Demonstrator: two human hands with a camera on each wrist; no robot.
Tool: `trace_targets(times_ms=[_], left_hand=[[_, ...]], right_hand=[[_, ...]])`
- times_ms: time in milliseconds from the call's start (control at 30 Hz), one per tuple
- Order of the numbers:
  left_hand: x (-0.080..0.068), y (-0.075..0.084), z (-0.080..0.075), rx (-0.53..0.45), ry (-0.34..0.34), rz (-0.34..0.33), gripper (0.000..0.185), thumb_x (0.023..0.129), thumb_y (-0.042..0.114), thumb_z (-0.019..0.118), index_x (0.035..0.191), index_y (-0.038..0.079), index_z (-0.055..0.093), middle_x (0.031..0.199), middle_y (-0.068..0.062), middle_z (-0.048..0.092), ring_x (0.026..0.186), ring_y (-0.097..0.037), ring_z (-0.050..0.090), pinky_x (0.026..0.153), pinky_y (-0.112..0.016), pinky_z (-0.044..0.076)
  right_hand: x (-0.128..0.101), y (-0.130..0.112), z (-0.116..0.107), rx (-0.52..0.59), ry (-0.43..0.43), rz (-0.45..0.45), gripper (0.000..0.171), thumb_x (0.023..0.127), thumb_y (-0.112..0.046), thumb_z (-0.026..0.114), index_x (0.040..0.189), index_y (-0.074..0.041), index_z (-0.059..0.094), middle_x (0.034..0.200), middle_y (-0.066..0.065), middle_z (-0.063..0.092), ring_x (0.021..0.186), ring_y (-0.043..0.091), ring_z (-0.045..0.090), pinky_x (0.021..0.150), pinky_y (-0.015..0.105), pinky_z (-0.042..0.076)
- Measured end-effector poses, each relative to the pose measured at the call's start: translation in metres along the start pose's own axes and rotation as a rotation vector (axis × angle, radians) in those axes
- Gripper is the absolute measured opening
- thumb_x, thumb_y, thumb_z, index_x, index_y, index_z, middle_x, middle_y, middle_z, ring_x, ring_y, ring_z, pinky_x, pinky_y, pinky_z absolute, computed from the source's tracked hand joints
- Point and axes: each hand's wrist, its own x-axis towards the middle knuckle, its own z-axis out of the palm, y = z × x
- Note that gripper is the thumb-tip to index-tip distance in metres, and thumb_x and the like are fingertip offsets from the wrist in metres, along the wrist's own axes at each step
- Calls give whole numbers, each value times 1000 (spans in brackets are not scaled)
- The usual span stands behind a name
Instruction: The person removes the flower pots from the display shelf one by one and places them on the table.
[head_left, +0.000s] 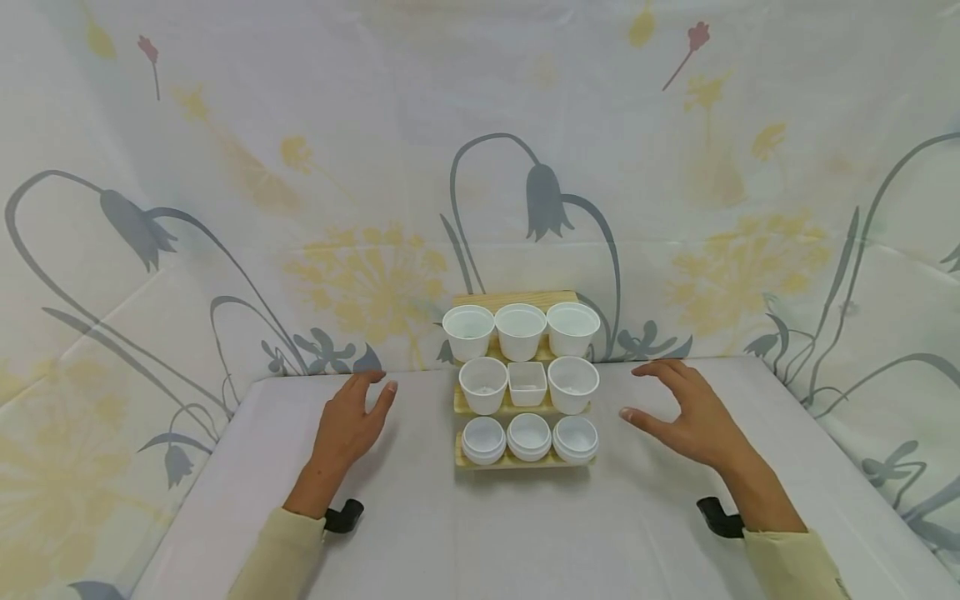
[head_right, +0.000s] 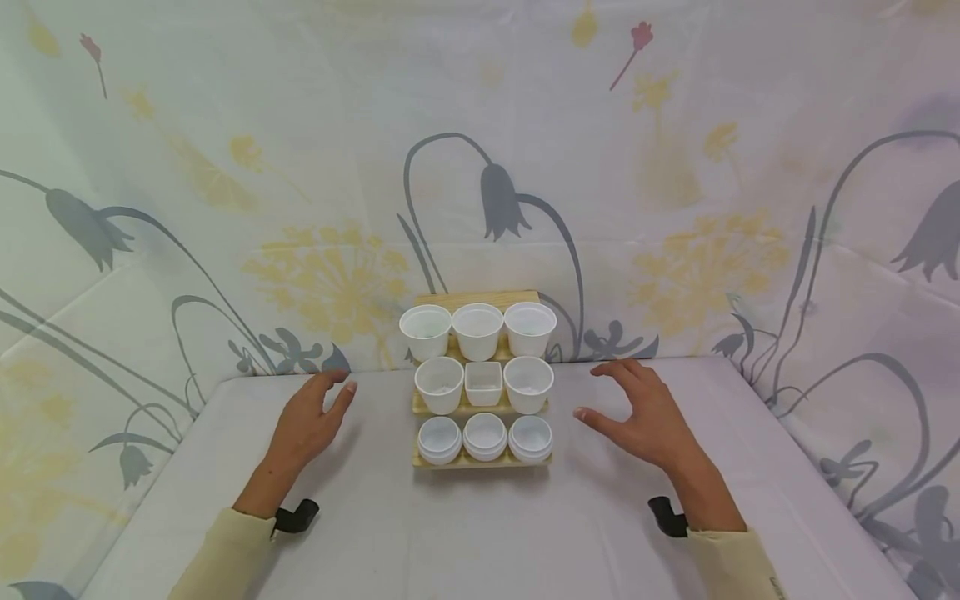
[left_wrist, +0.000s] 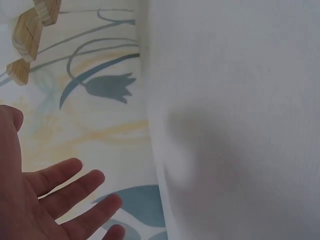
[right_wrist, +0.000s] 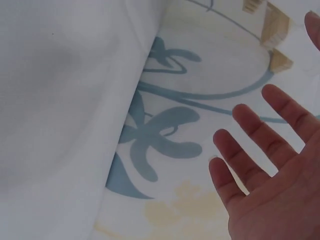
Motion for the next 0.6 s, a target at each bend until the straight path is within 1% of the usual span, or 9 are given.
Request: trace_targets(times_ms=[133, 233, 433, 600], left_hand=[[-1, 3, 4, -21, -28, -4, 57, 111, 49, 51, 147, 6, 58, 150, -16, 59, 139, -38, 55, 114, -58, 43], [-2, 7, 4, -42, -38, -2, 56, 112, 48, 51, 148, 6, 58, 150, -16, 60, 137, -37, 56, 112, -57, 44], [-5, 14, 5, -109, -70, 11, 53, 112, 45, 52, 147, 7, 59, 150, -15, 59, 134, -37, 59, 109, -58, 47], [-6, 19, 10, -179, -97, 15, 51, 112, 45, 52, 146, 8, 61, 146, -13, 62, 129, -35, 63, 106, -56, 50]], right_hand=[[1, -9, -2, 6, -22, 16, 60, 85, -40, 90, 134, -16, 64, 140, 13, 60, 129, 42, 53, 101, 69, 43], [1, -15, -3, 12, -28, 23, 62, 84, -42, 92, 134, -17, 64, 139, 11, 61, 128, 40, 54, 100, 68, 45], [2, -25, -5, 18, -39, -2, 64, 81, -44, 93, 132, -18, 65, 136, 6, 63, 122, 35, 59, 98, 64, 48], [1, -31, -4, 16, -40, -31, 64, 79, -44, 95, 130, -19, 65, 132, 1, 64, 116, 32, 61, 95, 58, 51]])
